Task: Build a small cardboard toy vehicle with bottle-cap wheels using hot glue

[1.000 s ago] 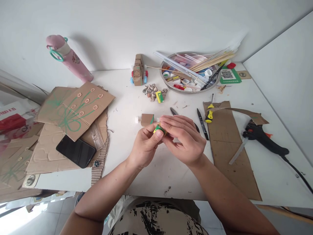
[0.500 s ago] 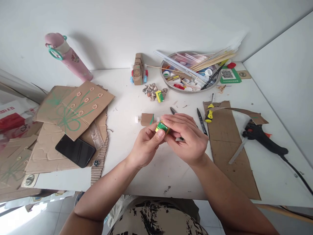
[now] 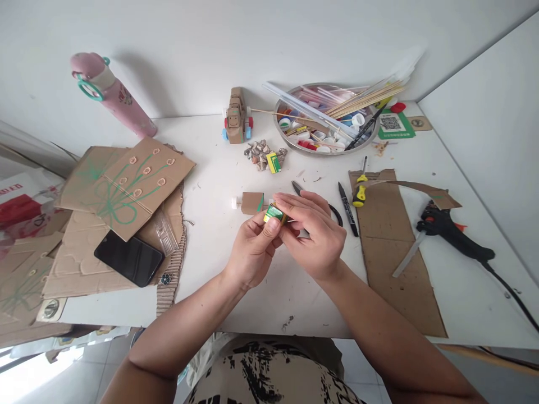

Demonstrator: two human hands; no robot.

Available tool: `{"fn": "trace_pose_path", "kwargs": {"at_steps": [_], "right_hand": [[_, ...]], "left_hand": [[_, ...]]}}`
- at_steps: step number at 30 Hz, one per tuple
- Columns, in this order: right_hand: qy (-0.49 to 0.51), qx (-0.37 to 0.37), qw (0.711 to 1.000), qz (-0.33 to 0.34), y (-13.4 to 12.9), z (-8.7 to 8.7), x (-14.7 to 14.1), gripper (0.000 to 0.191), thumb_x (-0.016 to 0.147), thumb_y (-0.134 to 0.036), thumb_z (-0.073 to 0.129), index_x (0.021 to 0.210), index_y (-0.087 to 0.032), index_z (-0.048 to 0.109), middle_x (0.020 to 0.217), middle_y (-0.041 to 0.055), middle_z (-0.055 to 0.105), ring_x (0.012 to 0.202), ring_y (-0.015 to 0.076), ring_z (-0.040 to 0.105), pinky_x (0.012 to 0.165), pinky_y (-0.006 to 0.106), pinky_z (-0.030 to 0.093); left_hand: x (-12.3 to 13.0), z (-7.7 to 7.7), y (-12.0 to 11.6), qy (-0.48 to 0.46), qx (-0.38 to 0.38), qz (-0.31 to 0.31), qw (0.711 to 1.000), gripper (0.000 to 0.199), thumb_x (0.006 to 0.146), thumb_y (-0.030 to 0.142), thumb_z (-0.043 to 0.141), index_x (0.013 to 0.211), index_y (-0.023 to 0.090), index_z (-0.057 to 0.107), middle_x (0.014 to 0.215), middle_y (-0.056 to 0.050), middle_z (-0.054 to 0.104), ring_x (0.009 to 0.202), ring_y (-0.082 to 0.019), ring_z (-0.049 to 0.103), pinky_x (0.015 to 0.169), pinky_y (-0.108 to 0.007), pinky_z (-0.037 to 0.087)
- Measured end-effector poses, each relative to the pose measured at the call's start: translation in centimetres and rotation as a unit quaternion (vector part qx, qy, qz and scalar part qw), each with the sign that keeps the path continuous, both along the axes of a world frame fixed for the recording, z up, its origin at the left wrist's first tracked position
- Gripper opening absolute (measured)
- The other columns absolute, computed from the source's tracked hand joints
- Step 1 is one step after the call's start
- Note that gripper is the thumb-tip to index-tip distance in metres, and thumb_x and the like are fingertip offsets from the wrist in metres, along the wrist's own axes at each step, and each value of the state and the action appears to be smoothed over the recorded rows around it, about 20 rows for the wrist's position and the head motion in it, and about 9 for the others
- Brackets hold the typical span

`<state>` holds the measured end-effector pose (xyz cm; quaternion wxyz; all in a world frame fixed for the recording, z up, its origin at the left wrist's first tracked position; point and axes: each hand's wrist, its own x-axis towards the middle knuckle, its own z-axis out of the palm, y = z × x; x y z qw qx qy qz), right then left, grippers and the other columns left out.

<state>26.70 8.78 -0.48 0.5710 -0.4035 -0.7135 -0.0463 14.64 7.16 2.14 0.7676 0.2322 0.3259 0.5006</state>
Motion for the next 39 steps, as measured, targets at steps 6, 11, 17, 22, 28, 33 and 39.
{"fn": "trace_pose_path", "kwargs": {"at_steps": [6, 11, 17, 22, 28, 33, 39], "right_hand": [[0.013, -0.007, 1.0, 0.008, 0.1, -0.2, -0.1, 0.048, 0.09, -0.001, 0.074, 0.127, -0.032, 0.076, 0.106, 0.0013, 0.088, 0.094, 0.0259, 0.086, 0.098, 0.047, 0.069], [0.011, 0.019, 1.0, -0.009, 0.1, 0.0, -0.1, 0.039, 0.093, -0.004, 0.074, 0.121, -0.03, 0.075, 0.105, 0.0034, 0.088, 0.092, 0.0261, 0.087, 0.09, 0.046, 0.072], [0.002, 0.048, 0.999, -0.015, 0.2, 0.2, 0.0, 0.03, 0.093, -0.005, 0.076, 0.111, -0.029, 0.073, 0.1, 0.0046, 0.088, 0.09, 0.0263, 0.087, 0.088, 0.046, 0.072], [-0.012, 0.048, 0.999, 0.013, 0.6, 0.5, 0.7, 0.037, 0.092, -0.005, 0.076, 0.116, -0.032, 0.073, 0.103, 0.0028, 0.088, 0.091, 0.0272, 0.087, 0.087, 0.046, 0.071], [-0.025, 0.044, 0.995, 0.089, 1.9, 1.2, 1.8, 0.038, 0.092, -0.008, 0.08, 0.122, -0.031, 0.075, 0.11, 0.0055, 0.088, 0.097, 0.0276, 0.086, 0.086, 0.044, 0.072], [-0.053, 0.076, 0.991, 0.096, 3.5, 3.2, 2.2, 0.038, 0.095, -0.009, 0.077, 0.126, -0.032, 0.075, 0.115, 0.0049, 0.087, 0.104, 0.0279, 0.085, 0.087, 0.043, 0.072], [-0.06, 0.107, 0.983, 0.14, 5.2, 5.5, 2.1, 0.049, 0.092, -0.004, 0.077, 0.132, -0.033, 0.074, 0.116, 0.0023, 0.087, 0.107, 0.0266, 0.085, 0.091, 0.041, 0.072]], "left_hand": [[0.1, -0.3, 0.2, 0.019, 0.003, 0.015, 1.0, 0.054, 0.057, 0.063, 0.103, 0.083, 0.02, 0.081, 0.072, -0.003, 0.076, 0.102, -0.028, 0.078, 0.088, -0.037, 0.065], [0.1, -0.2, 0.1, 0.034, 0.035, 0.02, 0.999, 0.054, 0.06, 0.064, 0.101, 0.086, 0.022, 0.08, 0.077, -0.003, 0.076, 0.104, -0.029, 0.078, 0.094, -0.041, 0.064], [0.1, 0.0, 0.2, 0.044, 0.064, 0.016, 0.997, 0.053, 0.06, 0.067, 0.1, 0.081, 0.022, 0.079, 0.077, -0.004, 0.075, 0.103, -0.029, 0.077, 0.098, -0.042, 0.063], [-0.9, 0.4, 1.1, 0.073, 0.101, -0.033, 0.992, 0.05, 0.065, 0.067, 0.098, 0.08, 0.022, 0.08, 0.082, -0.003, 0.078, 0.096, -0.026, 0.077, 0.097, -0.041, 0.063], [-2.6, 1.8, 3.6, 0.105, 0.137, -0.123, 0.977, 0.05, 0.061, 0.06, 0.102, 0.08, 0.018, 0.083, 0.077, -0.005, 0.078, 0.086, -0.025, 0.077, 0.086, -0.038, 0.062], [-2.7, 3.4, 5.7, 0.114, 0.197, -0.123, 0.966, 0.049, 0.055, 0.053, 0.106, 0.079, 0.018, 0.083, 0.07, -0.002, 0.074, 0.073, -0.018, 0.071, 0.079, -0.031, 0.06], [-2.6, 3.9, 6.5, 0.119, 0.245, -0.074, 0.959, 0.048, 0.057, 0.06, 0.103, 0.076, 0.021, 0.082, 0.066, 0.001, 0.069, 0.068, -0.015, 0.066, 0.074, -0.03, 0.058]]}}
